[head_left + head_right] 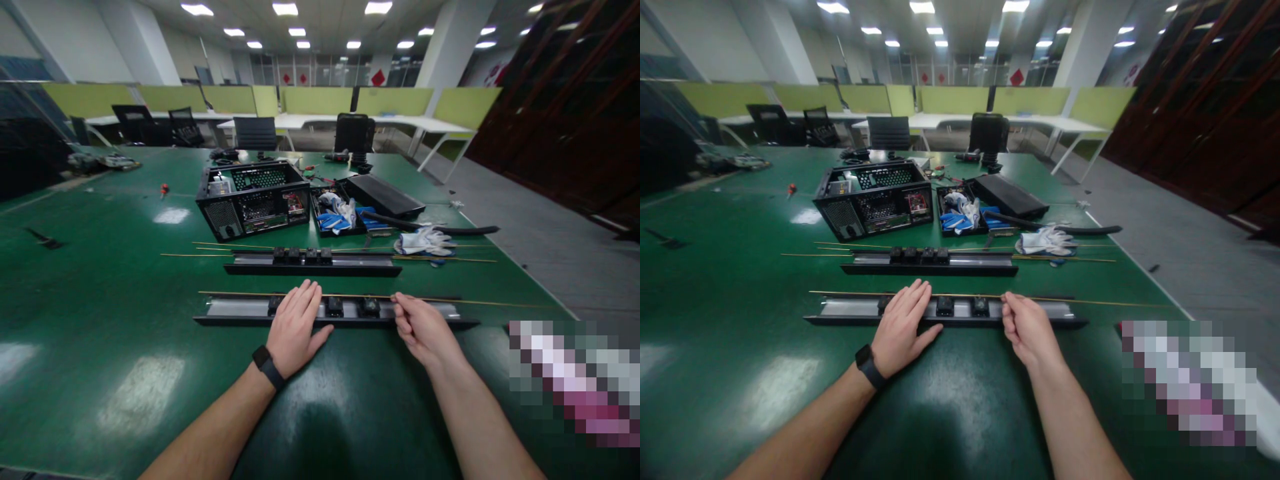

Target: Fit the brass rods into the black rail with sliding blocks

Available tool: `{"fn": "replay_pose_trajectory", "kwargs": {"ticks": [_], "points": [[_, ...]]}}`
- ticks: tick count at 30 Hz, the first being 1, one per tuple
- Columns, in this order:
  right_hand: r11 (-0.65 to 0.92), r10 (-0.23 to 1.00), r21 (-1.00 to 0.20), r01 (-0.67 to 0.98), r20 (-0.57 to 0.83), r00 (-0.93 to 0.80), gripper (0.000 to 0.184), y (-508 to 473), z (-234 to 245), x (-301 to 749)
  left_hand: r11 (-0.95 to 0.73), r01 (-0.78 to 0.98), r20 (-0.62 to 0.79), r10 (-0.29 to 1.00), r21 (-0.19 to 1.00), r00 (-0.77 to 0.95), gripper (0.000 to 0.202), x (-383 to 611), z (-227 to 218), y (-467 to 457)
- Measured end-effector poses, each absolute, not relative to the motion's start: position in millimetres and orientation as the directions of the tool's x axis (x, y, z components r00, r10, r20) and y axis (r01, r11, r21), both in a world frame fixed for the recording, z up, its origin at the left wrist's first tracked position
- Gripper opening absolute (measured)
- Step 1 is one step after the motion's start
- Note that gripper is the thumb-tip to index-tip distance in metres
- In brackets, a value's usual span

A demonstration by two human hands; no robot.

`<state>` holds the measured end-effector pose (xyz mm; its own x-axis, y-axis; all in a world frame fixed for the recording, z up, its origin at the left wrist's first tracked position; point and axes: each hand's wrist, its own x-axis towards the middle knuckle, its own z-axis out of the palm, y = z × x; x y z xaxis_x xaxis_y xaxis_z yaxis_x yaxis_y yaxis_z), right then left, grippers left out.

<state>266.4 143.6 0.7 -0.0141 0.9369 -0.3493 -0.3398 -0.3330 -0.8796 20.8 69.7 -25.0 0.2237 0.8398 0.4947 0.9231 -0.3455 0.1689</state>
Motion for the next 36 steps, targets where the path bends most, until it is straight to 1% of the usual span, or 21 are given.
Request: {"fn": "replay_pose_trajectory", "kwargs": {"ticks": [5, 9, 15, 23, 29, 33, 36], "points": [[-0.269, 0.957, -0.899, -0.345, -0.29, 0.009, 0.023, 143, -2, 263, -0.346, 0.921, 0.506, 0.835, 0.179, 0.216, 0.07, 22, -24, 69], [-0.279, 0.958, -0.907, -0.316, -0.287, -0.021, 0.03, 141, -3, 257, -0.342, 0.922, 0.504, 0.837, 0.18, 0.211, 0.069, 23, -24, 69], [-0.319, 0.946, -0.89, -0.326, -0.317, -0.059, 0.026, 139, -6, 252, -0.346, 0.923, 0.507, 0.834, 0.17, 0.219, 0.072, 23, -24, 70], [-0.335, 0.938, -0.879, -0.341, -0.346, -0.029, 0.021, 142, -4, 256, -0.359, 0.92, 0.48, 0.842, 0.153, 0.249, 0.071, 22, -26, 70], [-0.305, 0.944, -0.894, -0.328, -0.329, 0.019, 0.027, 144, -5, 261, -0.359, 0.92, 0.495, 0.835, 0.157, 0.241, 0.07, 21, -25, 70], [-0.277, 0.947, -0.905, -0.324, -0.315, 0.07, 0.027, 146, -8, 266, -0.337, 0.929, 0.513, 0.83, 0.151, 0.218, 0.068, 20, -24, 71], [-0.26, 0.952, -0.908, -0.329, -0.298, 0.071, 0.027, 146, -8, 268, -0.338, 0.929, 0.518, 0.827, 0.151, 0.217, 0.068, 21, -24, 71]]}}
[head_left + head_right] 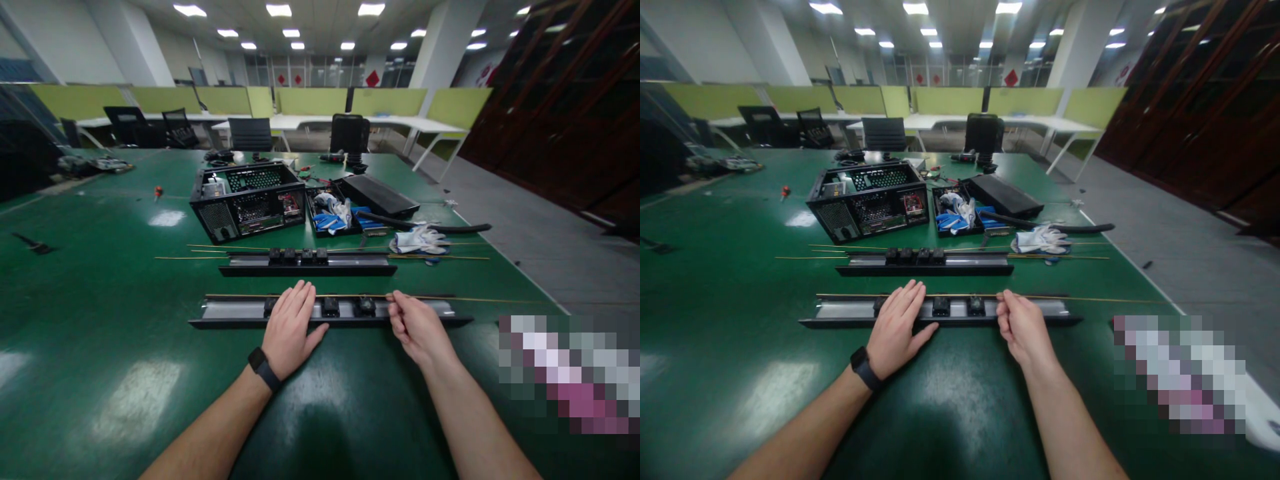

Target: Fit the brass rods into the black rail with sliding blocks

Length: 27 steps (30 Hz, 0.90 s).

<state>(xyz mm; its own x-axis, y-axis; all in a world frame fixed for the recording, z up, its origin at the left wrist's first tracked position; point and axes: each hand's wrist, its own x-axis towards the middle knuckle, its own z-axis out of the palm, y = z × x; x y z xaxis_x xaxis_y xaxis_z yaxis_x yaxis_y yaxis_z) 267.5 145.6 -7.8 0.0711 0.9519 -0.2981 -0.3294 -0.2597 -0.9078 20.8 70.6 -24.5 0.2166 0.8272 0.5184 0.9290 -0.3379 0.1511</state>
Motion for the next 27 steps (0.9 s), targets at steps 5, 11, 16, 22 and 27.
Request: {"fn": "replay_pose_trajectory", "kwargs": {"ticks": [5, 11, 16, 22, 27], "points": [[-0.283, 0.956, -0.906, -0.315, -0.294, -0.012, 0.035, 141, -4, 260, -0.337, 0.928, 0.515, 0.83, 0.157, 0.214, 0.067, 23, -26, 70], [-0.328, 0.944, -0.893, -0.309, -0.324, -0.066, 0.036, 137, -2, 251, -0.347, 0.924, 0.527, 0.821, 0.159, 0.218, 0.07, 23, -26, 71], [-0.335, 0.94, -0.876, -0.348, -0.335, -0.063, 0.027, 141, -4, 255, -0.35, 0.924, 0.511, 0.828, 0.153, 0.23, 0.069, 23, -27, 71], [-0.322, 0.94, -0.88, -0.35, -0.341, -0.008, 0.021, 143, -4, 260, -0.348, 0.927, 0.514, 0.826, 0.142, 0.231, 0.07, 23, -26, 70], [-0.315, 0.937, -0.881, -0.352, -0.348, 0.032, 0.022, 144, -1, 265, -0.339, 0.931, 0.519, 0.825, 0.136, 0.225, 0.069, 23, -26, 70]]}}
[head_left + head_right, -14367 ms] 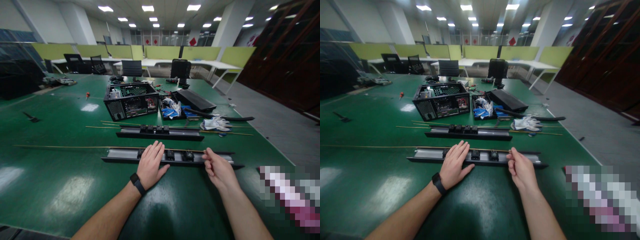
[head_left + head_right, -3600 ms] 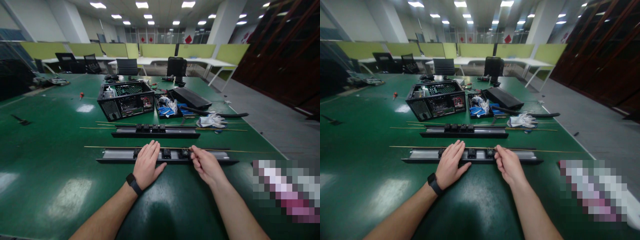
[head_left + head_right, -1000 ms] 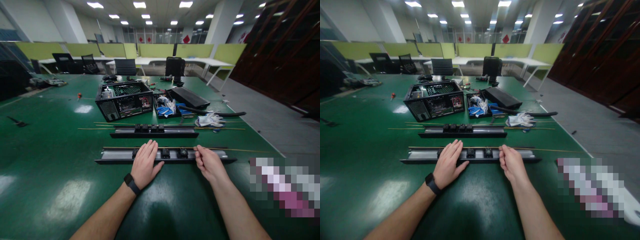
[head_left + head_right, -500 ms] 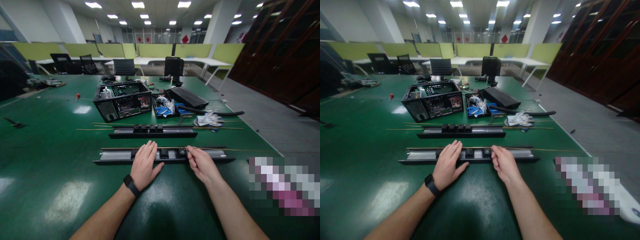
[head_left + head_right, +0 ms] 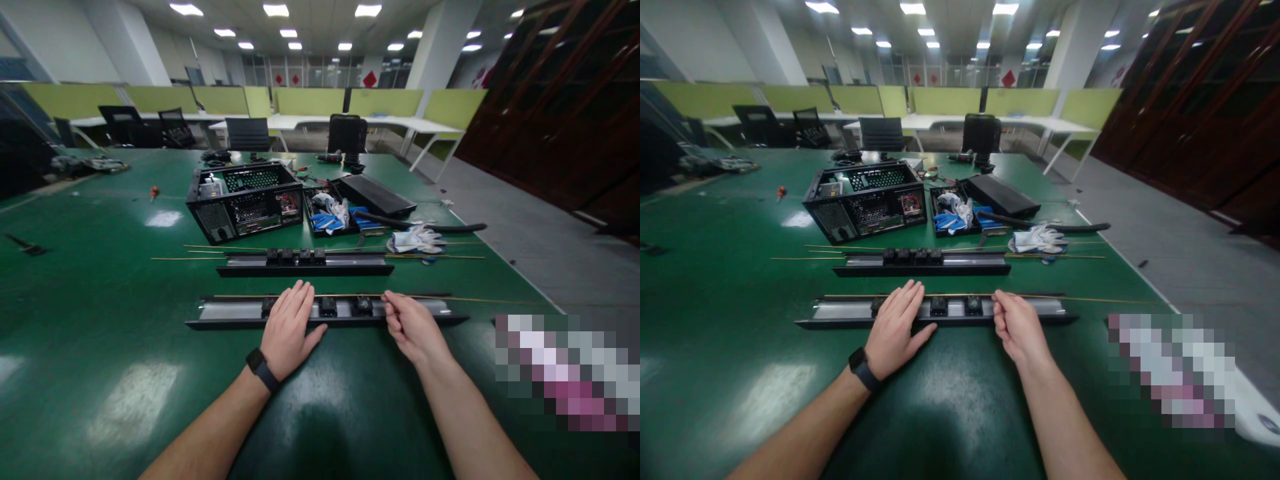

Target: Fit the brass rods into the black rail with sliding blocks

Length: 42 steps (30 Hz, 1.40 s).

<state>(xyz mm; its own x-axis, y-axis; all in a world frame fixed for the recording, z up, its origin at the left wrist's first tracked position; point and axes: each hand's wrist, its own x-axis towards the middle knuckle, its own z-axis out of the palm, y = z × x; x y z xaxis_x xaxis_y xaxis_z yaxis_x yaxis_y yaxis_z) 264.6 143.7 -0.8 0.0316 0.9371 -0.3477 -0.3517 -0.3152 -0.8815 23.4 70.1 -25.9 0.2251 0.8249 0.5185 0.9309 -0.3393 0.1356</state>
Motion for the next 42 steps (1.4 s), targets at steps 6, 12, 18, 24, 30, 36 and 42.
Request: {"fn": "replay_pose_trajectory", "kwargs": {"ticks": [6, 12, 18, 24, 30, 36, 42], "points": [[-0.281, 0.951, -0.903, -0.325, -0.307, 0.033, 0.027, 142, -3, 263, -0.335, 0.932, 0.506, 0.833, 0.142, 0.222, 0.067, 25, -25, 70], [-0.277, 0.954, -0.912, -0.303, -0.298, 0.025, 0.032, 143, -5, 262, -0.335, 0.931, 0.509, 0.832, 0.144, 0.221, 0.069, 24, -26, 70], [-0.306, 0.947, -0.896, -0.321, -0.32, -0.01, 0.032, 143, -1, 264, -0.348, 0.926, 0.502, 0.833, 0.144, 0.235, 0.071, 24, -25, 70], [-0.304, 0.947, -0.892, -0.333, -0.321, -0.007, 0.028, 145, -2, 268, -0.349, 0.927, 0.492, 0.837, 0.141, 0.24, 0.07, 24, -23, 70], [-0.305, 0.941, -0.895, -0.326, -0.335, 0.038, 0.024, 147, -2, 273, -0.344, 0.927, 0.493, 0.838, 0.147, 0.233, 0.069, 23, -24, 70], [-0.293, 0.934, -0.9, -0.323, -0.341, 0.103, 0.026, 149, 0, 278, -0.333, 0.93, 0.501, 0.838, 0.155, 0.216, 0.068, 23, -24, 69], [-0.286, 0.945, -0.9, -0.33, -0.322, 0.059, 0.028, 142, 0, 268, -0.333, 0.926, 0.503, 0.84, 0.178, 0.205, 0.067, 24, -24, 69]]}}
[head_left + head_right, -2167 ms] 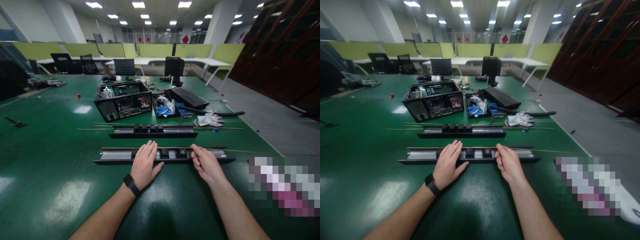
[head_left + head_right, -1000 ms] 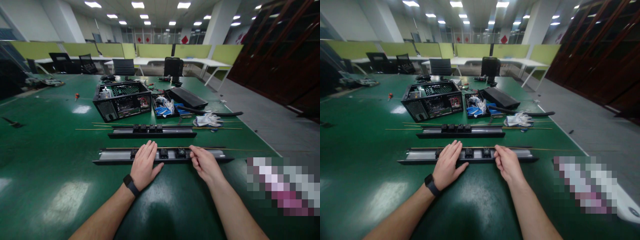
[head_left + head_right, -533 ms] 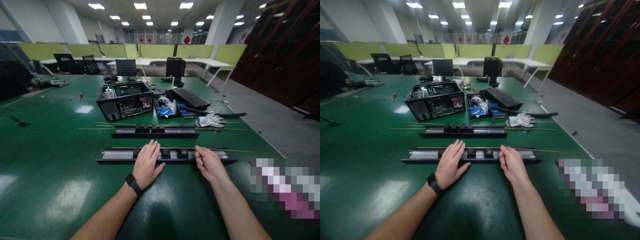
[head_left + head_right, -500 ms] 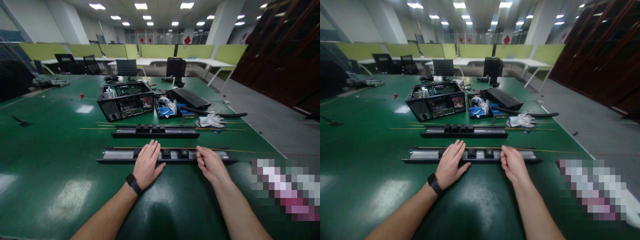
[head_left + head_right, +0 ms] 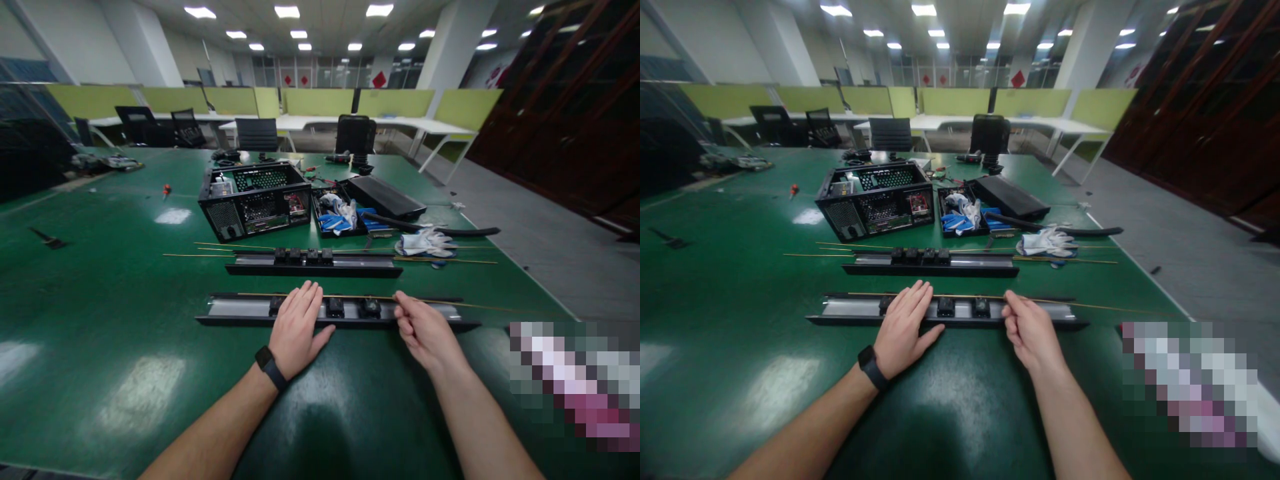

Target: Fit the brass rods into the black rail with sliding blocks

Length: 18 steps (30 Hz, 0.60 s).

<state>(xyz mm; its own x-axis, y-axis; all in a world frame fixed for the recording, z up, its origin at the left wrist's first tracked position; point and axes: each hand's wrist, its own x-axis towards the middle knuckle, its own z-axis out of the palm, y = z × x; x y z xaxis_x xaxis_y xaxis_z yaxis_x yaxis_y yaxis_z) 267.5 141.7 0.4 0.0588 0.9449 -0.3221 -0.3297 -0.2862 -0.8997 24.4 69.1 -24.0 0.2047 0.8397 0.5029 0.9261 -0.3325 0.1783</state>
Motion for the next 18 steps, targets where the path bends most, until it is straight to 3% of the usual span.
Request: {"fn": "replay_pose_trajectory", "kwargs": {"ticks": [10, 18], "points": [[-0.335, 0.942, -0.9, -0.278, -0.325, -0.085, 0.032, 140, -4, 254, -0.329, 0.927, 0.499, 0.842, 0.179, 0.203, 0.068, 26, -23, 69], [-0.339, 0.94, -0.889, -0.309, -0.33, -0.08, 0.027, 139, -2, 255, -0.341, 0.927, 0.508, 0.832, 0.155, 0.221, 0.07, 26, -24, 69]]}}
